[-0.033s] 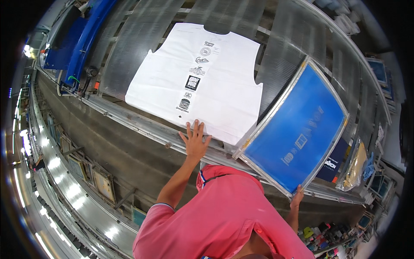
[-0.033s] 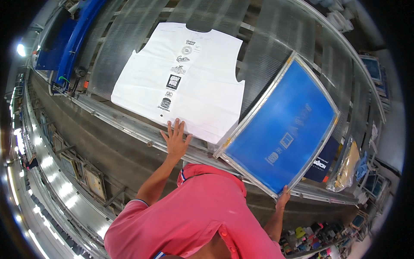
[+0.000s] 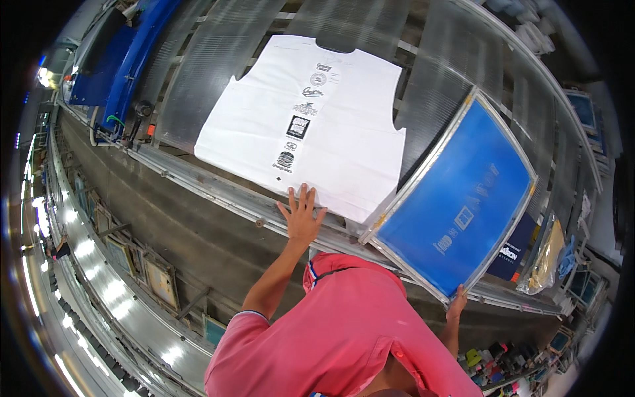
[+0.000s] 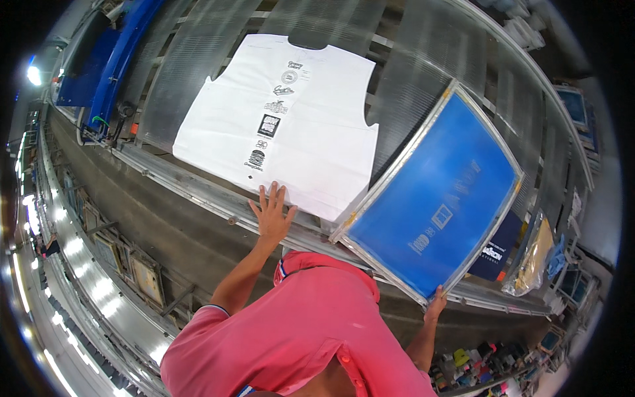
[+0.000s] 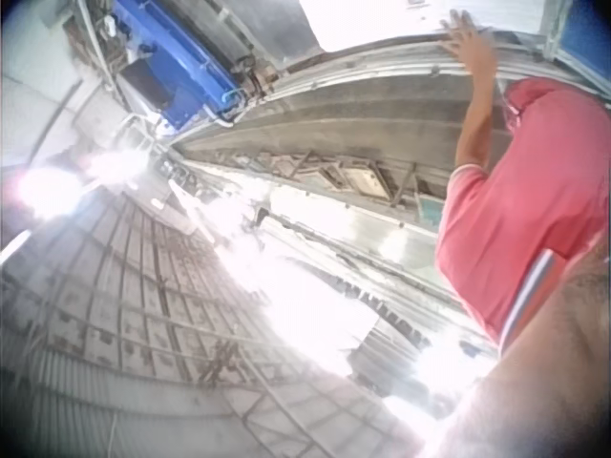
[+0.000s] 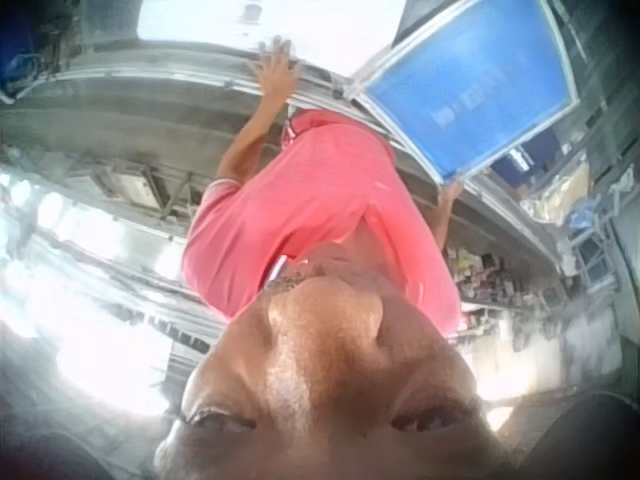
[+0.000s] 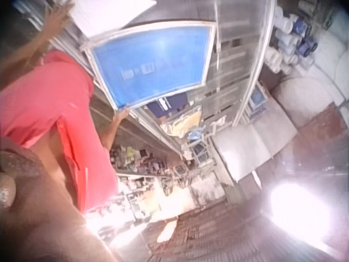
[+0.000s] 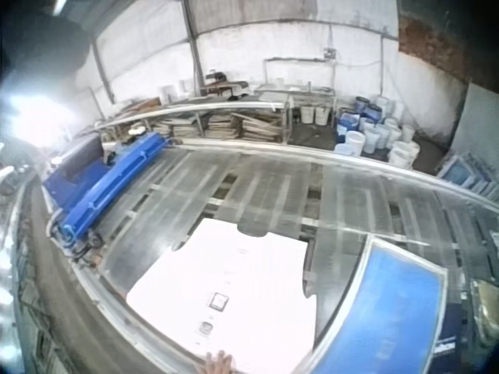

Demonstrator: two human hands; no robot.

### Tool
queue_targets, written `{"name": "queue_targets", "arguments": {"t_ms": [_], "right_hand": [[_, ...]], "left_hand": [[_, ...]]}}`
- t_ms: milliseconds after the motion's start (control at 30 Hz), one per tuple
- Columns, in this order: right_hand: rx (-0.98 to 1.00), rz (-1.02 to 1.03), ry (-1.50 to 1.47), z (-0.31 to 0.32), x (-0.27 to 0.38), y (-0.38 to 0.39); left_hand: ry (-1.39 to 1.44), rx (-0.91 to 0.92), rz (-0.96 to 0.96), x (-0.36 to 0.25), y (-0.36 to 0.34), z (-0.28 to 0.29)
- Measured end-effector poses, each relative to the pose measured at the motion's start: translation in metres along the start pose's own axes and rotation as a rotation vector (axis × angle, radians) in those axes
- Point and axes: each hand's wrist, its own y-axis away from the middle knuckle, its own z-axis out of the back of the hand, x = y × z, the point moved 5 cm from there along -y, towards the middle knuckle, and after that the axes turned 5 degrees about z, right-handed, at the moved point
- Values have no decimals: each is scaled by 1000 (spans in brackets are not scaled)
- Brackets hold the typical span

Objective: The person aligns a white t-shirt on a printing press platen and positions a blue screen frame over it. They repeatedly lift and lower the frame to check alignment and then use a screwdriver to tighten the frame's locking mechanism.

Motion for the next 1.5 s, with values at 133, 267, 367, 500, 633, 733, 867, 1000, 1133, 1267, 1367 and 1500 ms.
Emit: {"name": "queue_targets", "arguments": {"t_ms": [133, 267, 367, 500, 633, 733, 867, 1000, 1133, 1267, 1367, 1500], "right_hand": [[-12, -20, -25, 3, -5, 0], [-27, -48, -59, 2, -5, 1], [-20, -27, 6, 2, -3, -1], [-35, -7, -23, -1, -1, 1], [-42, -39, -27, 1, -1, 0], [-61, -52, -19, 0, -2, 0], [-36, -18, -40, -5, 3, 1], [-47, -20, -43, -5, 3, 2], [-29, 4, -51, -3, 1, 1], [-23, -28, -26, -4, 2, 2], [-36, -38, -12, -4, 4, 3], [-27, 8, -46, -6, 5, 4]], "left_hand": [[-4, 15, 4, 0, -1, 1], [1, 4, 4, 1, 1, 1], [38, -17, 1, 1, 0, 1], [66, -28, 4, -1, 1, 5], [55, -22, 10, -1, 0, 4], [47, -26, 11, -1, 1, 3], [65, -41, 10, 1, 0, 1], [89, -75, -4, 2, 0, -1], [88, -88, -5, 3, 1, -1], [118, -100, -10, 1, 1, 4], [122, -98, -6, 1, 1, 5], [138, -96, -4, 1, 1, 7]]}}
